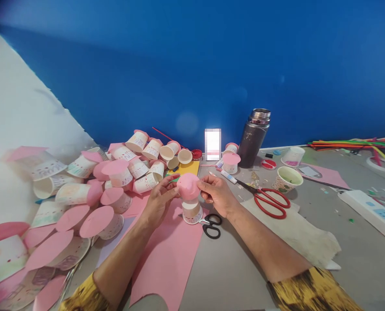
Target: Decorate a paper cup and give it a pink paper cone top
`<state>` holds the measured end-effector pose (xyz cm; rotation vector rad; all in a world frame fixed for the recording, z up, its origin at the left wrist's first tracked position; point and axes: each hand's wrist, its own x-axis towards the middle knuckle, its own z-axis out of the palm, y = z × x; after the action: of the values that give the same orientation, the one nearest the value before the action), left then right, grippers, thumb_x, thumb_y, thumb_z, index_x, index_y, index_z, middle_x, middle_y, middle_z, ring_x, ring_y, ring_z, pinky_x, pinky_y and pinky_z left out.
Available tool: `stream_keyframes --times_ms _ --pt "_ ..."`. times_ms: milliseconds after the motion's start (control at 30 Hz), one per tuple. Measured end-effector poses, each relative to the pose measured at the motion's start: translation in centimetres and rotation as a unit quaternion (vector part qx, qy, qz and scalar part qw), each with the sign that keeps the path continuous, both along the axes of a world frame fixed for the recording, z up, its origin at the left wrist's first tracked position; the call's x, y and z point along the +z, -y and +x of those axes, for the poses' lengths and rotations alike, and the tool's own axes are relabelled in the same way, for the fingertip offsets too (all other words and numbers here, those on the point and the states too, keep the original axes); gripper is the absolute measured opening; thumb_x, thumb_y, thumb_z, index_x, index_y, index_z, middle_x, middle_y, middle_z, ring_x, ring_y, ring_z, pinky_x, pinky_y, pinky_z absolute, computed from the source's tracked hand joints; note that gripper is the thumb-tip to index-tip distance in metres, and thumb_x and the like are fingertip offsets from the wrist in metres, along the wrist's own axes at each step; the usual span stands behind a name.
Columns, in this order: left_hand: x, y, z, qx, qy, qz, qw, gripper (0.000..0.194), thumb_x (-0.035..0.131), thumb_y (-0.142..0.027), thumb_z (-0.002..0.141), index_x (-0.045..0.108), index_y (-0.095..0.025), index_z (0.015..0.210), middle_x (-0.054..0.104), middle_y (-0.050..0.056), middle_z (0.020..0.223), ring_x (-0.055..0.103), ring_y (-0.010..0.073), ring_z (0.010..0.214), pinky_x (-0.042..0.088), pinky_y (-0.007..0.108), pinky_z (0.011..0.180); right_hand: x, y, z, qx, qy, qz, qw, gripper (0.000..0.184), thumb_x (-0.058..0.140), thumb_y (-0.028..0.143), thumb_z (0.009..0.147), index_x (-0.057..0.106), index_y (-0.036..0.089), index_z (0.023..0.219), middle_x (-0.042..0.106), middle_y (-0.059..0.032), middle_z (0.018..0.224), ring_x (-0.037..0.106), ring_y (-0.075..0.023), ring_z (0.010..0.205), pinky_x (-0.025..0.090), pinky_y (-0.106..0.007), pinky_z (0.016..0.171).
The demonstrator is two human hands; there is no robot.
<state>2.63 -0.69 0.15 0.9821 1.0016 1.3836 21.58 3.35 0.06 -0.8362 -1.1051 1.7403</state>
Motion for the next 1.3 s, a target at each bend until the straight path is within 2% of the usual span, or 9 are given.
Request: stream_keyframes --times_ms 133,233,500,633,767,1033,1200,1300 --pt "0.4 0.4 0.1 -0.022 0.014 0.008 1.000 0.064 0.086 -0.025 0.069 0.057 -0.019 0.125 0.068 -0.001 0.084 0.061 0.0132 0.078 0.046 0.026 0.076 -0.4 0.1 -0.1 -0.003 -0.009 -0.006 1.000 0.046 0.091 0.048 0.062 0.059 0.018 0.072 0.050 0.0066 0.054 0.036 -0.0050 0.045 0.015 -0.020 0.042" --pt "0.8 0.7 0.3 -0.030 -0.001 0.012 0.999 0.066 0.086 -0.024 0.069 0.056 -0.018 0.128 0.065 -0.003 0.079 0.058 0.0122 0.074 0.044 0.027 0.074 -0.3 0.2 -0.2 0.003 -0.023 -0.009 1.000 0.044 0.092 0.045 0.061 0.063 0.018 0.078 0.053 0.0060 0.058 0.036 -0.0045 0.046 0.015 -0.019 0.042" --pt "1.1 0.8 0.0 -0.056 0.017 0.001 0.998 0.069 0.087 -0.025 0.069 0.055 -0.019 0.129 0.065 -0.002 0.080 0.058 0.0127 0.073 0.043 0.027 0.073 0.2 0.6 0.1 0.060 -0.086 -0.028 0.994 0.038 0.092 0.035 0.062 0.068 0.018 0.086 0.058 0.0044 0.061 0.033 -0.0039 0.047 0.019 -0.018 0.044" --pt "1.0 0.7 -0.1 -0.044 0.035 -0.006 0.998 0.069 0.088 -0.025 0.066 0.056 -0.019 0.127 0.068 0.000 0.083 0.060 0.0140 0.075 0.044 0.028 0.074 0.2 0.6 0.1 0.067 -0.035 0.004 0.997 0.042 0.092 0.037 0.063 0.070 0.018 0.094 0.064 0.0020 0.068 0.035 -0.0051 0.049 0.018 -0.020 0.044" --pt "1.0 0.6 -0.1 -0.032 0.045 -0.022 0.998 0.065 0.089 -0.024 0.064 0.060 -0.018 0.121 0.067 0.000 0.082 0.057 0.0113 0.068 0.040 0.026 0.067 0.2 0.7 0.0 0.068 -0.006 0.026 0.997 0.046 0.092 0.036 0.060 0.071 0.018 0.097 0.067 0.0008 0.072 0.035 -0.0052 0.050 0.018 -0.022 0.046" --pt "1.0 0.6 -0.6 -0.049 0.041 -0.099 0.993 0.068 0.092 -0.023 0.059 0.061 -0.016 0.119 0.064 -0.002 0.074 0.052 0.0081 0.060 0.034 0.022 0.056 0.4 -0.1 1.1 0.040 0.022 0.052 0.998 0.047 0.086 0.042 0.070 0.070 0.017 0.106 0.055 0.0048 0.062 0.037 -0.0069 0.051 0.017 -0.022 0.046" --pt "1.0 0.8 -1.0 -0.061 0.005 -0.117 0.991 0.068 0.091 -0.026 0.061 0.060 -0.016 0.120 0.059 -0.005 0.070 0.048 0.0062 0.055 0.035 0.022 0.055 0.2 -0.2 1.2 0.030 0.114 0.030 0.993 0.046 0.084 0.040 0.069 0.069 0.017 0.106 0.052 0.0061 0.059 0.037 -0.0077 0.051 0.022 -0.021 0.045" --pt "1.1 0.9 -1.2 -0.068 -0.066 -0.106 0.990 0.061 0.088 -0.030 0.065 0.060 -0.016 0.118 0.053 -0.009 0.061 0.044 0.0065 0.049 0.032 0.023 0.051 0.3 -0.1 1.1 0.028 0.205 0.057 0.977 0.039 0.078 0.040 0.073 0.068 0.016 0.102 0.054 0.0053 0.058 0.042 -0.0093 0.051 0.029 -0.022 0.046"
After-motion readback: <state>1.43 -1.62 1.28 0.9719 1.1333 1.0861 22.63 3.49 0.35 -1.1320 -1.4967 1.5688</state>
